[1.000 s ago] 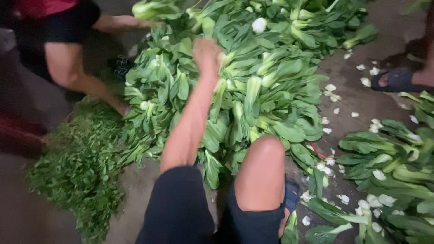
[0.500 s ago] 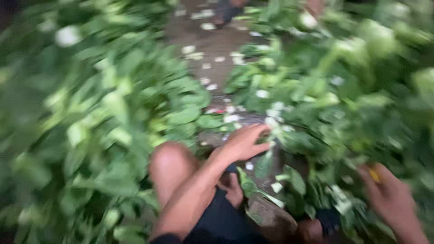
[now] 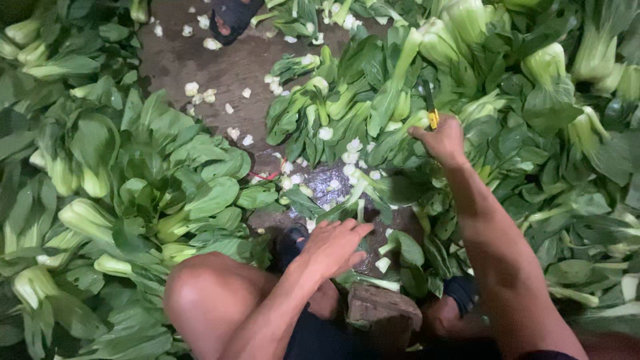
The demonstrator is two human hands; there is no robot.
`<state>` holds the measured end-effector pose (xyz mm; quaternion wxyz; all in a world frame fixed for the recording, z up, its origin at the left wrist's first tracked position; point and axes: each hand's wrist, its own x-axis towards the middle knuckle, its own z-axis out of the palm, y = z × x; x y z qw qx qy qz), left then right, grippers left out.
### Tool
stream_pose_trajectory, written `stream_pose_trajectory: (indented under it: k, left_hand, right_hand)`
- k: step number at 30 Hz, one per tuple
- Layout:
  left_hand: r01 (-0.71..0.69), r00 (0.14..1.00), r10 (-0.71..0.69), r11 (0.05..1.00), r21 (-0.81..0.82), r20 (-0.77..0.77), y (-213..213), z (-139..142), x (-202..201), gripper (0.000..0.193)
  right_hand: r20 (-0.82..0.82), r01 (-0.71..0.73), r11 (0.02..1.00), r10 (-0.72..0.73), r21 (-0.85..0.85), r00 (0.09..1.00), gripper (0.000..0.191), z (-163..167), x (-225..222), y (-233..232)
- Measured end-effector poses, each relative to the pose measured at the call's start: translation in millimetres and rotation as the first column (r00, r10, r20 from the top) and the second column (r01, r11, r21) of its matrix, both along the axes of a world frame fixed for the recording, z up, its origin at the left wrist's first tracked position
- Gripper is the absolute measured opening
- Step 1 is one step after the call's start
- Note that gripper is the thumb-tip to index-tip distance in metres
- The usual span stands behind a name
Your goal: The person sits on the floor among large piles of leafy green vegetables and uses a small knife to trim the root ends off bok choy heads one at a time, then tosses each trimmed head onto a growing pile beside them while discarded leaves and roots accumulate on the floor.
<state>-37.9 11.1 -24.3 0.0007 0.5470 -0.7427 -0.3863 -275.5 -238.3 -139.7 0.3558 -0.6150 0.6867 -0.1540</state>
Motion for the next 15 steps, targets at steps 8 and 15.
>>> stream_pose_trajectory:
  k: [8,15]
  left_hand:
    - [-0.449,0.883,0.334,0.806,-0.385,-0.329,-16.7,0.0,-9.5,0.081]
    - [-0.445,0.715,0.341,0.895,-0.021,-0.610,11.5,10.6,-27.4,0.057]
  right_hand:
    - [0.007,-0.226,0.945,0.234,-0.235,0.972,0.075,96.5,34.8,72.9]
    - [0.078,-0.475,0.879,0.471,0.037,0.879,0.048,200.9,22.1,199.7]
